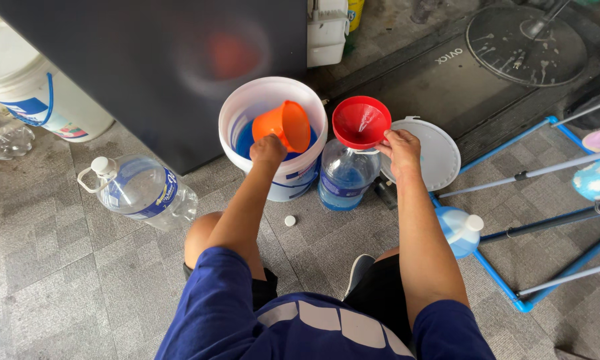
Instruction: The person scoops blue liquid from a white bucket using an orange scoop and pours it through a red funnel into a clear plastic bottle. The person repeats this process multiple times to fill the bottle.
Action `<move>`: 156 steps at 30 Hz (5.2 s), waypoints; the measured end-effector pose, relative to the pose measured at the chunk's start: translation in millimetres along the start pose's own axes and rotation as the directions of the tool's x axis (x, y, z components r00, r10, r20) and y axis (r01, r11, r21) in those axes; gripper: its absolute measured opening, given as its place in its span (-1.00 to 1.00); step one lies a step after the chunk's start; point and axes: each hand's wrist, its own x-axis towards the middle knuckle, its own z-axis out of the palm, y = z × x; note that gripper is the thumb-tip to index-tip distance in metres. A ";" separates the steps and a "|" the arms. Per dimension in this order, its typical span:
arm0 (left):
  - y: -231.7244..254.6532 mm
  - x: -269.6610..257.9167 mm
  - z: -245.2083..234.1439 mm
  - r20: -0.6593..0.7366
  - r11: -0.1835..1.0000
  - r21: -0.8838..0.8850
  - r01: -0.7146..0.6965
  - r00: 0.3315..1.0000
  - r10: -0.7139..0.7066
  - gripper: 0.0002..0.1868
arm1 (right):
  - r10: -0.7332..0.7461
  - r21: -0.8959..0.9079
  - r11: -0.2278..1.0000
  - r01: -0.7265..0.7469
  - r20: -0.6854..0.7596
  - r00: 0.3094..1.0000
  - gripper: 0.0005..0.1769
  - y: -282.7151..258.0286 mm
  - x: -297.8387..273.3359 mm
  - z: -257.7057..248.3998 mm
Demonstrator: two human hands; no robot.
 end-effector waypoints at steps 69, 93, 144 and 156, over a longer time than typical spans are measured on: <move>69.8 -89.1 -154.6 0.312 0.234 -0.940 0.250 0.907 0.284 -0.71 | 0.032 -0.022 0.999 -0.032 0.006 0.999 -0.77 16.7 7.4 4.7; 95.0 -102.7 -133.0 0.102 0.471 -0.882 -0.020 0.968 0.231 -0.52 | -0.012 0.029 1.000 0.010 0.060 0.998 -0.71 26.8 7.2 2.7; 91.8 -92.8 -118.1 0.013 0.754 -0.638 -0.153 0.978 0.210 -0.40 | 0.009 0.017 1.000 -0.010 0.085 0.996 -0.78 16.8 0.8 6.7; 92.0 -94.8 -118.3 -0.019 0.767 -0.610 -0.200 0.971 0.239 -0.43 | 0.008 0.027 1.000 -0.010 0.085 0.996 -0.78 16.1 1.6 7.2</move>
